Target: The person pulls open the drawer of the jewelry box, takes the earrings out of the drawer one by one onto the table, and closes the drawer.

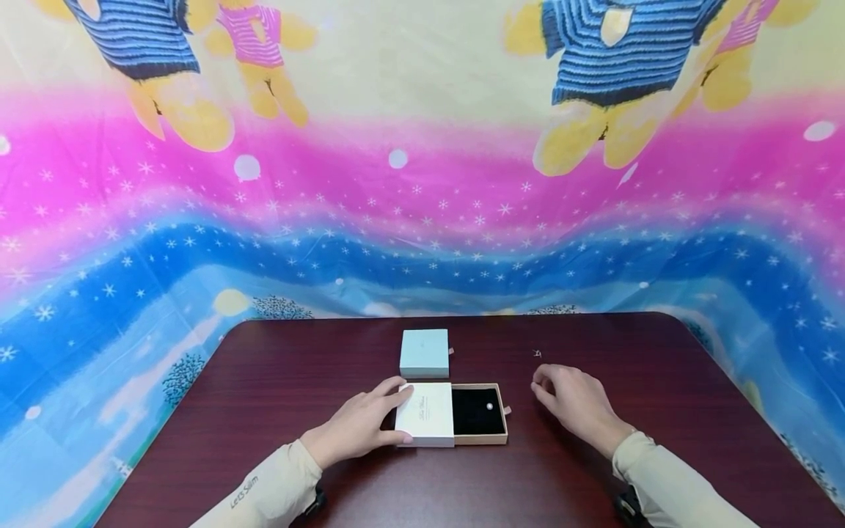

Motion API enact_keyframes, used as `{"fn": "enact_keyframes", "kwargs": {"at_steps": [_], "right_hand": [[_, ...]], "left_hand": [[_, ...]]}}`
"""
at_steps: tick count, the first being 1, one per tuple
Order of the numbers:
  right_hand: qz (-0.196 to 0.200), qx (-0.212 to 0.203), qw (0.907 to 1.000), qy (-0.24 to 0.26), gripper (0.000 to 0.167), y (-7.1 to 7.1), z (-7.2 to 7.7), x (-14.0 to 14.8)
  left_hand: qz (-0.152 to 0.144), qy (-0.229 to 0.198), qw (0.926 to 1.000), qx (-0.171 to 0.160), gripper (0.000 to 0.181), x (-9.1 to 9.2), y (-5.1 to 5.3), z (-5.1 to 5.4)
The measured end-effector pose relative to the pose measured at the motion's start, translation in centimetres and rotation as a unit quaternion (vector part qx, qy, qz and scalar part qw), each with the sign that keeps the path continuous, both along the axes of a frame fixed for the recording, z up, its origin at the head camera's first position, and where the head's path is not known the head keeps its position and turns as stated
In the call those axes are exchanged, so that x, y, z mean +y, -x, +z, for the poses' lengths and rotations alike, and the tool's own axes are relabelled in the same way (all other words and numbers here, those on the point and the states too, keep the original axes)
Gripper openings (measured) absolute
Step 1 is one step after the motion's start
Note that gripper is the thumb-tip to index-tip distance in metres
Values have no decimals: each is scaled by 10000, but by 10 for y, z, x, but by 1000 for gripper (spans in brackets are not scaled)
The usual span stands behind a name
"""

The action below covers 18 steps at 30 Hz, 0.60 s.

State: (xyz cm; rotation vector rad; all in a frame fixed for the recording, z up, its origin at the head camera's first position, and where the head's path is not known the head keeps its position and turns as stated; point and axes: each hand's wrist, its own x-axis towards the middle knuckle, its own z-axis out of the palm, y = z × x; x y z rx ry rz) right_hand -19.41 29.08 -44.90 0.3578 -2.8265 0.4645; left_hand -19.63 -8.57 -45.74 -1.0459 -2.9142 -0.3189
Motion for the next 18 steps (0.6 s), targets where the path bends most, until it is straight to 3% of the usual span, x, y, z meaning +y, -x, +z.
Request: {"fn": "enact_keyframes", "kwargs": {"at_steps": [7, 18], "right_hand": [[-134, -149, 9997, 155, 7, -1, -4, 7], [-191, -575, 9974, 400, 7, 2, -10, 17]], "left_hand": [[63, 0, 9999, -110, 80, 1, -1, -1], [38, 45, 10000, -16, 80, 1, 1, -1]]}}
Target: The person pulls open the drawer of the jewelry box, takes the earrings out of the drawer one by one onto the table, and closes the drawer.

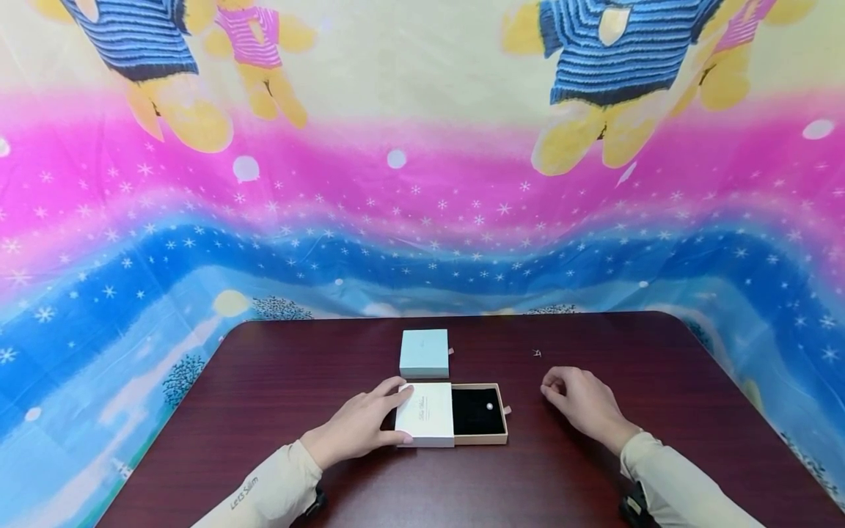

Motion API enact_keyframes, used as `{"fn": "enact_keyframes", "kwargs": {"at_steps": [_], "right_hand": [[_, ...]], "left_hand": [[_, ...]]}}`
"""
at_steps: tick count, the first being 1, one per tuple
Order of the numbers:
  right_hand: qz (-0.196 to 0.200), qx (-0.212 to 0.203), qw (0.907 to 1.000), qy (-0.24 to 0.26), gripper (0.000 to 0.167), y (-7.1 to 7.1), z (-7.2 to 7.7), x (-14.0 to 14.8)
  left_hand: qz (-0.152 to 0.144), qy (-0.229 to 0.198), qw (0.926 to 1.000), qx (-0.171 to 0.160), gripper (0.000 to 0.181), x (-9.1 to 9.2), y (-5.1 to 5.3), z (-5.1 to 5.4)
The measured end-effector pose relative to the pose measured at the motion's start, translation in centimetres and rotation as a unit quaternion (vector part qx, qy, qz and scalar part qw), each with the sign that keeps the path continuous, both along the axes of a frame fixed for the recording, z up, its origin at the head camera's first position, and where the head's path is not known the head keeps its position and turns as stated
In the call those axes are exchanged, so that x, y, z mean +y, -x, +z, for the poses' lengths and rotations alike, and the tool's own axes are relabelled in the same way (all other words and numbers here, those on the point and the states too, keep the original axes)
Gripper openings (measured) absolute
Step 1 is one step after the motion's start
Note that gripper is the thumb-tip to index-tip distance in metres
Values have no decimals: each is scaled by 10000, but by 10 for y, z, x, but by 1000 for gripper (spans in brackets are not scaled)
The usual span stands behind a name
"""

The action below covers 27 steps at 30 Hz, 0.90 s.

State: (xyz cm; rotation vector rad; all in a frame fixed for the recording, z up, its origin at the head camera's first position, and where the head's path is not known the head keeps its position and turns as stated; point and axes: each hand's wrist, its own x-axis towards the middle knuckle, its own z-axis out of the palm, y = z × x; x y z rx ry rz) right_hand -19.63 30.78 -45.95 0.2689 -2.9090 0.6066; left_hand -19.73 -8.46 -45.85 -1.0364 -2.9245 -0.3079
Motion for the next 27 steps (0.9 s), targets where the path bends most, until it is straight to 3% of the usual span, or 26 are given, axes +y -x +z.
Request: {"fn": "enact_keyframes", "kwargs": {"at_steps": [6, 17, 27], "right_hand": [[9, -257, 9995, 164, 4, 2, -3, 3], [-74, -132, 9996, 222, 10, 5, -6, 6], [-68, -288, 9992, 271, 3, 4, -9, 7]], "left_hand": [[-34, -26, 10000, 6, 79, 0, -1, 1], [-60, -21, 10000, 71, 79, 0, 0, 1], [-39, -15, 10000, 27, 79, -1, -1, 1]]}}
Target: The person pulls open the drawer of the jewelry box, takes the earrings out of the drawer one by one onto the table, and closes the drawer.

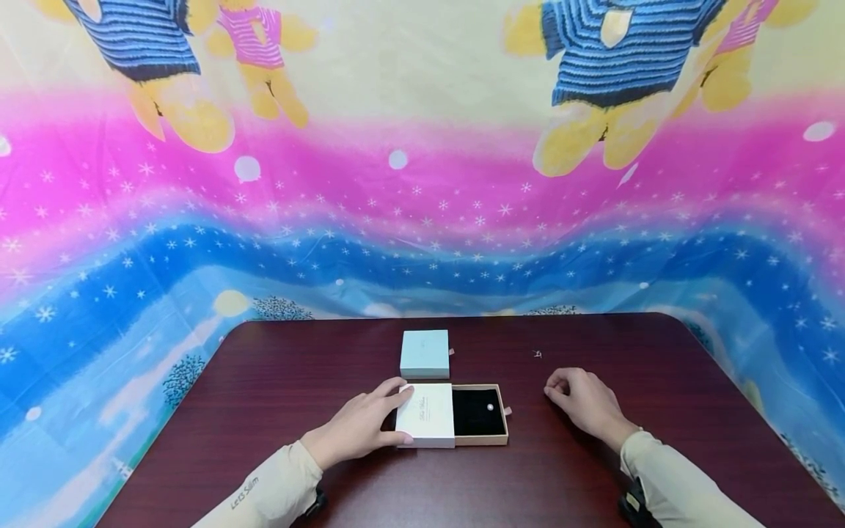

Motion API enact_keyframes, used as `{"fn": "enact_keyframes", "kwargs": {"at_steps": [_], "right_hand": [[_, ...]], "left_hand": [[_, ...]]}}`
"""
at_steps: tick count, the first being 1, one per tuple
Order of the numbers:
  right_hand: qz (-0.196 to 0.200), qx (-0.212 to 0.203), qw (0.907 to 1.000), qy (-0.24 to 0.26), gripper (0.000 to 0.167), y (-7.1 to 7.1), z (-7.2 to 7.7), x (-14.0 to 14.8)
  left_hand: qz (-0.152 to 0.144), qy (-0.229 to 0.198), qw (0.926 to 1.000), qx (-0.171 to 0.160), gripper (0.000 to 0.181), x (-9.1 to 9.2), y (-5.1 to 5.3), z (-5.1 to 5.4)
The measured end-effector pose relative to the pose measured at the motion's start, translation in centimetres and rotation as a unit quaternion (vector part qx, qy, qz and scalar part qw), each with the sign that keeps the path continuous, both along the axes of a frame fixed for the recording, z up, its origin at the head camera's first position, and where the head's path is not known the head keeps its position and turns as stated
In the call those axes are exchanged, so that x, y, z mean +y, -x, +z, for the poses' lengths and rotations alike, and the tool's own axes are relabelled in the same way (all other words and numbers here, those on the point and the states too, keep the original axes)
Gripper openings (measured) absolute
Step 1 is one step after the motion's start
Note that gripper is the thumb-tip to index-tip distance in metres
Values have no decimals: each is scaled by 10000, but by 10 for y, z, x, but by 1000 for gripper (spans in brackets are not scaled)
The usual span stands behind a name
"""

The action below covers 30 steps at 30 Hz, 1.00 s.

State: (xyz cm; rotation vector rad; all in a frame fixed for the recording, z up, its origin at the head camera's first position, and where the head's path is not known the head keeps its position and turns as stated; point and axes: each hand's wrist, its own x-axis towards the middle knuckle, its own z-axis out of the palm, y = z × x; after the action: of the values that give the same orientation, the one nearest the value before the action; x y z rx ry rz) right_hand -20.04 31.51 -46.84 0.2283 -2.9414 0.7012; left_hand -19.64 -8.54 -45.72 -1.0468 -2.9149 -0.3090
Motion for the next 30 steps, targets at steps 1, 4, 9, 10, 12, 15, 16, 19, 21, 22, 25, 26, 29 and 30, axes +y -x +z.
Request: {"fn": "enact_keyframes", "kwargs": {"at_steps": [1, 4, 9, 10, 12, 15, 16, 19, 21, 22, 25, 26, 29, 30], "right_hand": [[4, -11, 10000, 3, 3, 0, 0, 0], [3, -57, 10000, 9, 3, 0, -1, 0], [6, -155, 9999, 14, 5, 0, -1, 2], [-1, -180, 9998, 15, 5, 0, -1, 2], [34, -202, 9998, 8, 5, 1, -1, 5], [49, -243, 9997, -7, 5, 2, -1, 7], [71, -253, 9997, -10, 5, 2, -1, 8], [142, -234, 9996, -32, 5, 1, -1, 10], [147, -234, 9996, -48, 5, 1, -2, 11], [163, -220, 9996, -54, 5, 1, -2, 12], [191, -200, 9996, -48, 5, 1, -3, 13], [199, -191, 9996, -40, 5, 2, -3, 13], [227, -163, 9996, -25, 7, 3, -4, 14], [231, -161, 9996, -24, 8, 3, -5, 14]], "left_hand": [[-1, 0, 10000, 10, 79, 0, 0, 0], [-4, 4, 10000, 42, 79, 0, 0, 0], [19, -2, 10000, 10, 79, 0, 0, 0], [25, 0, 10000, 2, 79, 0, -1, 0], [33, -5, 10000, -7, 79, 0, -1, 0], [29, -15, 10000, -1, 79, 0, -1, 0], [25, -23, 10000, 9, 79, 0, -1, 0], [-2, -50, 10000, 46, 79, 0, 0, 0], [-24, -74, 9999, 68, 79, 0, 0, 0], [-29, -80, 9999, 76, 79, 0, 0, 0], [-15, -97, 9999, 43, 79, 0, 0, 0], [-9, -95, 9999, 31, 79, 0, 0, 0], [8, -84, 10000, 14, 79, 0, 0, -1], [6, -79, 10000, 19, 79, 0, 0, -1]]}}
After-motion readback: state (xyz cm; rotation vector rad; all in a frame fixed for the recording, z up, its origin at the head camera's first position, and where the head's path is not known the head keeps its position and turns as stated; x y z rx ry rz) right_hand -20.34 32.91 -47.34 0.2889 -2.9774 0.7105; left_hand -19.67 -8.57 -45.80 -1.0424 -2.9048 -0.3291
